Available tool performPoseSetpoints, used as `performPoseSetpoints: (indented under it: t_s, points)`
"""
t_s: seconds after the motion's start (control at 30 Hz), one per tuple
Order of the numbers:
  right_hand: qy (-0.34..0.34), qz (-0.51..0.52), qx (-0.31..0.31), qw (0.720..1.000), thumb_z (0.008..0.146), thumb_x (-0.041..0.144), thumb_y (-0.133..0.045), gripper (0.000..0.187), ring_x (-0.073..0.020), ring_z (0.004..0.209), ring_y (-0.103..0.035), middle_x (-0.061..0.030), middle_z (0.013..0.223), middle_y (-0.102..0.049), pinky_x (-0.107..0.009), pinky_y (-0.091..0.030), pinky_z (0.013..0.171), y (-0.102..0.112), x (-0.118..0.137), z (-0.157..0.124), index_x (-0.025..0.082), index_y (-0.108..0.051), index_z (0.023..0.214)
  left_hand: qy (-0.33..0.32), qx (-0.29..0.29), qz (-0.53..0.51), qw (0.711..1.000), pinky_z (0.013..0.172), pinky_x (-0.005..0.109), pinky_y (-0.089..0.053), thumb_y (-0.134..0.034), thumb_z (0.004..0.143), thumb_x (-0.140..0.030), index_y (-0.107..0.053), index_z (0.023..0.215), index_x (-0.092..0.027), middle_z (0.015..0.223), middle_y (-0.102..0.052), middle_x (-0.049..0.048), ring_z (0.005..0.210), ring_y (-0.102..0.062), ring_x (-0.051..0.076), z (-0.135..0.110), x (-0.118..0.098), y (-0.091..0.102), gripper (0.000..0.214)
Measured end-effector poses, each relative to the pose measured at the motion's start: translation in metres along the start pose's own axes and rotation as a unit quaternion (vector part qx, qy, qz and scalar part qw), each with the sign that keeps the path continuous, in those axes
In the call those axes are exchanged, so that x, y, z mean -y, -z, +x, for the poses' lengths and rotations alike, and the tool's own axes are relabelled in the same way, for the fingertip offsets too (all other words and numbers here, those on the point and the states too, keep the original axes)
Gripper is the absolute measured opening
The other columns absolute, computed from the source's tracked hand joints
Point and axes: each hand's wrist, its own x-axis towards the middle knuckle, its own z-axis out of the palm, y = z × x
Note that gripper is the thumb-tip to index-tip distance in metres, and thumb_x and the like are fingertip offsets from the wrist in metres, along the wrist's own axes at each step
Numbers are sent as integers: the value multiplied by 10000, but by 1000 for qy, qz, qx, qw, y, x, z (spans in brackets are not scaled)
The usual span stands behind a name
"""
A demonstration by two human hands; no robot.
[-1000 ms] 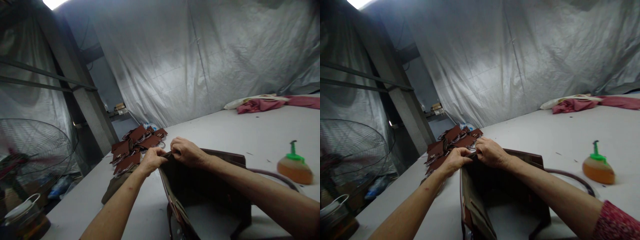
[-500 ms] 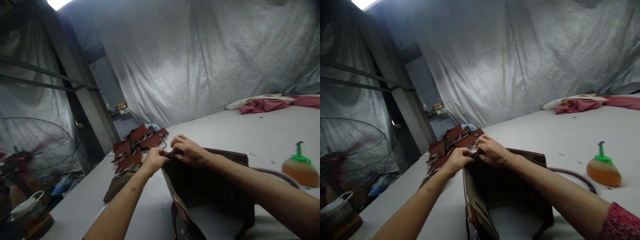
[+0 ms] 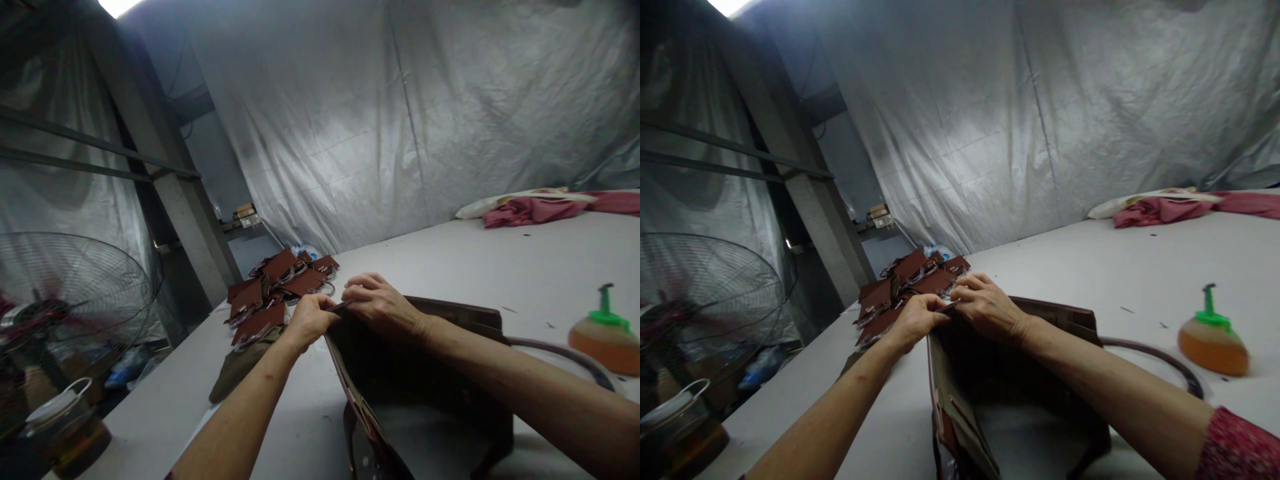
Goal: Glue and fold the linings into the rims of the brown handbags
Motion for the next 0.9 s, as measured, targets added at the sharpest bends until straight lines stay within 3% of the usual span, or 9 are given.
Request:
performPoseSetpoints:
  t_s: [0.1, 0.3, 0.43, 0.9]
  points:
    - [2, -8, -5, 1000, 881, 137, -578, 102, -226, 1067, -483, -46, 956, -678, -408, -327, 957, -3, 2, 1, 174, -670, 857, -1, 0, -6, 1000, 557, 217, -327, -663, 531, -147, -651, 649, -117, 575, -555, -33, 546, -453, 88, 0, 1, 0, 123]
    - [-96, 61, -39, 993, 708, 18, -604, 158, -239, 1001, -462, -59, 883, -657, -402, -370, 858, -7, 4, 12, 165, -611, 650, -12, -5, 16, 1000, 531, 207, -314, -652, 546, -134, -661, 657, -119, 582, -565, -29, 541, -452, 87, 2, 3, -1, 113]
    - [-63, 100, -21, 993, 645, -21, -552, 197, -223, 965, -462, -53, 837, -638, -385, -386, 827, -5, 6, 16, 174, -570, 623, -14, -20, 36, 999, 533, 207, -326, -642, 545, -120, -668, 660, -127, 593, -584, -22, 555, -464, 95, 4, 7, -1, 118]
    - [-64, 119, -45, 990, 703, -17, -538, 196, -221, 918, -465, -68, 830, -615, -380, -439, 835, -5, -1, 10, 176, -566, 683, -16, 44, -17, 999, 573, 221, -338, -644, 545, -146, -725, 727, -95, 600, -594, -10, 560, -468, 97, -6, -8, 1, 206]
